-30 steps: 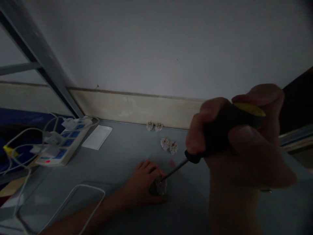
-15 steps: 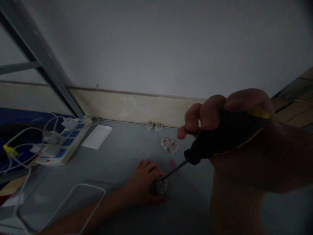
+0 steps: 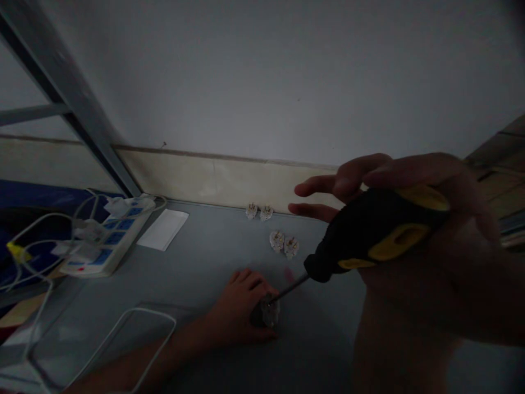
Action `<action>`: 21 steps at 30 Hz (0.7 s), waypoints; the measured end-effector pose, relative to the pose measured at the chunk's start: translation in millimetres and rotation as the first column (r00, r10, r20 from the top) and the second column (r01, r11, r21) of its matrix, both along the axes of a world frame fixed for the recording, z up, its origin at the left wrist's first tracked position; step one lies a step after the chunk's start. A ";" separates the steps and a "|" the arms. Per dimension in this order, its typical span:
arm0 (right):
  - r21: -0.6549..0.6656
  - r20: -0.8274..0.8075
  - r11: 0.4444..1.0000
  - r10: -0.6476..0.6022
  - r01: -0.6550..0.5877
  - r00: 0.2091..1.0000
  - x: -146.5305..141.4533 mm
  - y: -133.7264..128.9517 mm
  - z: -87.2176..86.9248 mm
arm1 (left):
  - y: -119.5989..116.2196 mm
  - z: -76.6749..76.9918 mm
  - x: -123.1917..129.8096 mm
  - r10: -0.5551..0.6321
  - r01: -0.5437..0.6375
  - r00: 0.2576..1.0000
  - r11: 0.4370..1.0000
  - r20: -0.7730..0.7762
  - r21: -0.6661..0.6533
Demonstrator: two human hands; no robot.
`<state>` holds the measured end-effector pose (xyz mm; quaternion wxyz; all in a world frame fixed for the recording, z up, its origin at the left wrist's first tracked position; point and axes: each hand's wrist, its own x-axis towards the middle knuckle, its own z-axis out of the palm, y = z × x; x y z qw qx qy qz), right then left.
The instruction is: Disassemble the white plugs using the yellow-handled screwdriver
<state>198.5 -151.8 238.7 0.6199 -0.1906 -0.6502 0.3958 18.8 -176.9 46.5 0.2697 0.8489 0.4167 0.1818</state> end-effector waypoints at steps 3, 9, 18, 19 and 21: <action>0.033 -0.023 0.999 0.009 -0.008 1.000 0.6 0.3 -1.0 | 0.0 -0.2 0.2 0.003 -0.003 1.000 1.000 -0.001 0.005; 0.033 -0.073 0.998 -0.056 0.058 0.996 -2.5 -1.7 -1.3 | -0.3 -0.5 1.0 0.005 -0.006 1.000 1.000 -0.014 -0.011; 0.075 -0.225 0.965 -0.228 0.250 0.947 -19.4 -9.2 -2.5 | -0.6 1.0 2.0 0.009 -0.009 1.000 1.000 0.000 0.001; 0.069 -0.220 0.960 -0.249 0.270 0.943 -21.5 -10.6 -2.7 | -0.3 0.5 2.2 0.011 -0.011 1.000 1.000 0.000 0.006; 0.079 -0.198 0.952 -0.277 0.297 0.940 -25.4 -12.4 -3.2 | 0.4 -0.8 2.5 0.020 -0.020 1.000 1.000 -0.001 0.014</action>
